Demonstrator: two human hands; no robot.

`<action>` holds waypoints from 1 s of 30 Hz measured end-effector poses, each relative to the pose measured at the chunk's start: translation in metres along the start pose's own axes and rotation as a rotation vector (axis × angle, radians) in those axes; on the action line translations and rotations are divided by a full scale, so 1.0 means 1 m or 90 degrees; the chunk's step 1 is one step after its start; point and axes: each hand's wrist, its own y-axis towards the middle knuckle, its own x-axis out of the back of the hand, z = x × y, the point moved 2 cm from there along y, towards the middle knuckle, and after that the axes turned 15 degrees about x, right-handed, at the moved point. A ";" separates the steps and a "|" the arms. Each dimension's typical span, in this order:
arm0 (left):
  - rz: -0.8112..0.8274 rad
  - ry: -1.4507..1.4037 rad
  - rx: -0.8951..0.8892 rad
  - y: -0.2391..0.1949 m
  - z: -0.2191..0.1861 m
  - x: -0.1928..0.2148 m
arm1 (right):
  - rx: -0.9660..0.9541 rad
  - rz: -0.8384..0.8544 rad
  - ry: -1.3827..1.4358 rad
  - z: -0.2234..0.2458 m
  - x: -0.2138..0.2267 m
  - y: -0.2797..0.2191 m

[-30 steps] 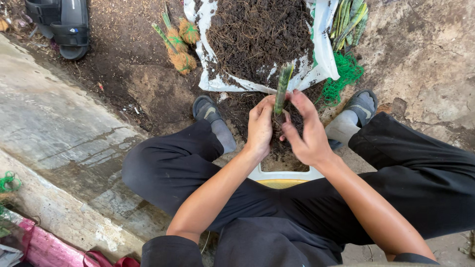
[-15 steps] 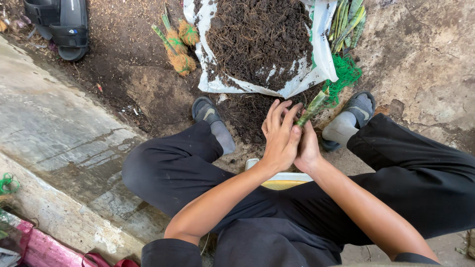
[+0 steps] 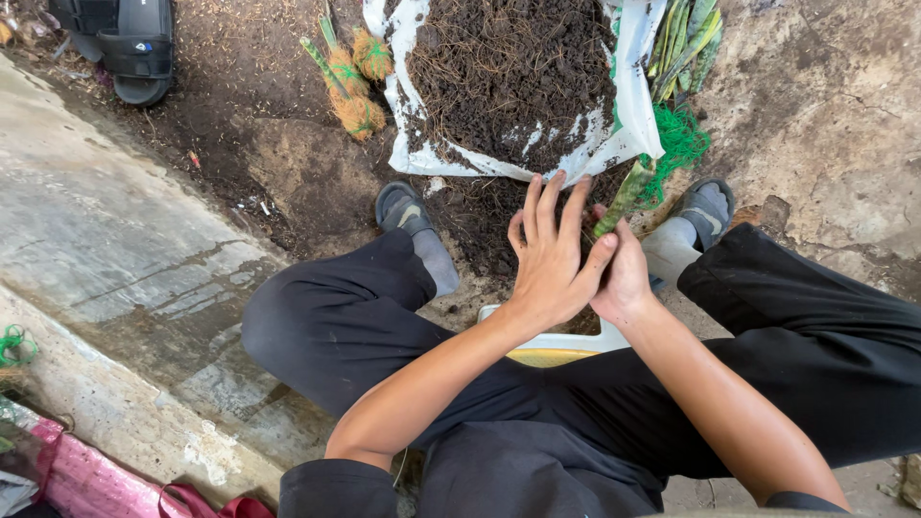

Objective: The person sits on a small stool and packs soil around a green plant cutting held in the left hand. They repeatedly add soil from a white sack and press it firmly around the base of the cutting with both hands.

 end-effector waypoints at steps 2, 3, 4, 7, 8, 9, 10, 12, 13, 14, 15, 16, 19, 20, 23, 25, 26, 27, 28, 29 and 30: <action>0.038 -0.104 0.049 0.003 0.005 -0.002 | 0.061 0.061 -0.033 0.007 -0.008 0.000; 0.057 -0.155 0.073 0.004 0.008 -0.003 | 0.092 0.077 -0.089 0.011 -0.014 -0.001; 0.062 -0.224 0.080 0.008 0.012 -0.004 | 0.123 0.093 -0.145 0.015 -0.021 -0.004; 0.099 -0.467 0.165 0.022 0.021 -0.005 | 0.280 0.282 -0.379 0.023 -0.052 -0.025; 0.128 -0.572 0.239 0.026 0.026 -0.002 | 0.320 0.328 -0.429 0.027 -0.060 -0.032; 0.159 -0.676 0.313 0.031 0.029 0.003 | 0.360 0.374 -0.478 0.031 -0.068 -0.038; 0.147 -0.728 0.337 0.037 0.030 0.010 | 0.401 0.419 -0.530 0.035 -0.074 -0.041; 0.125 -0.831 0.384 0.049 0.026 0.028 | 0.466 0.415 -0.548 0.046 -0.079 -0.033; 0.146 -0.886 0.396 0.051 0.024 0.041 | 0.499 0.413 -0.558 0.052 -0.077 -0.025; 0.167 -0.942 0.406 0.054 0.022 0.057 | 0.498 0.362 -0.596 0.059 -0.072 -0.011; 0.189 -0.998 0.416 0.057 0.020 0.073 | 0.496 0.312 -0.633 0.064 -0.064 0.007; 0.189 -1.027 0.380 0.058 0.017 0.091 | 0.492 0.259 -0.668 0.066 -0.053 0.025; 0.188 -1.077 0.292 0.052 0.006 0.130 | 0.321 0.156 -0.897 0.049 -0.010 0.098; 0.187 -1.067 0.277 0.048 0.001 0.139 | 0.285 0.151 -0.967 0.038 0.007 0.116; 0.197 -1.055 0.282 0.039 -0.007 0.157 | 0.335 0.208 -1.086 0.000 0.056 0.163; 0.226 -1.022 0.291 0.035 -0.007 0.164 | 0.328 0.233 -1.116 -0.029 0.087 0.180; 0.244 -0.991 0.284 0.035 -0.007 0.167 | 0.328 0.251 -1.133 -0.040 0.096 0.191; 0.262 -0.960 0.278 0.035 -0.006 0.169 | 0.335 0.258 -1.113 -0.051 0.100 0.205; 0.267 -0.961 0.296 0.035 -0.006 0.169 | 0.335 0.254 -1.093 -0.063 0.106 0.210; 0.273 -0.963 0.315 0.035 -0.006 0.168 | 0.335 0.250 -1.074 -0.073 0.109 0.213; 0.272 -0.964 0.329 0.036 -0.007 0.167 | 0.323 0.250 -1.067 -0.082 0.108 0.220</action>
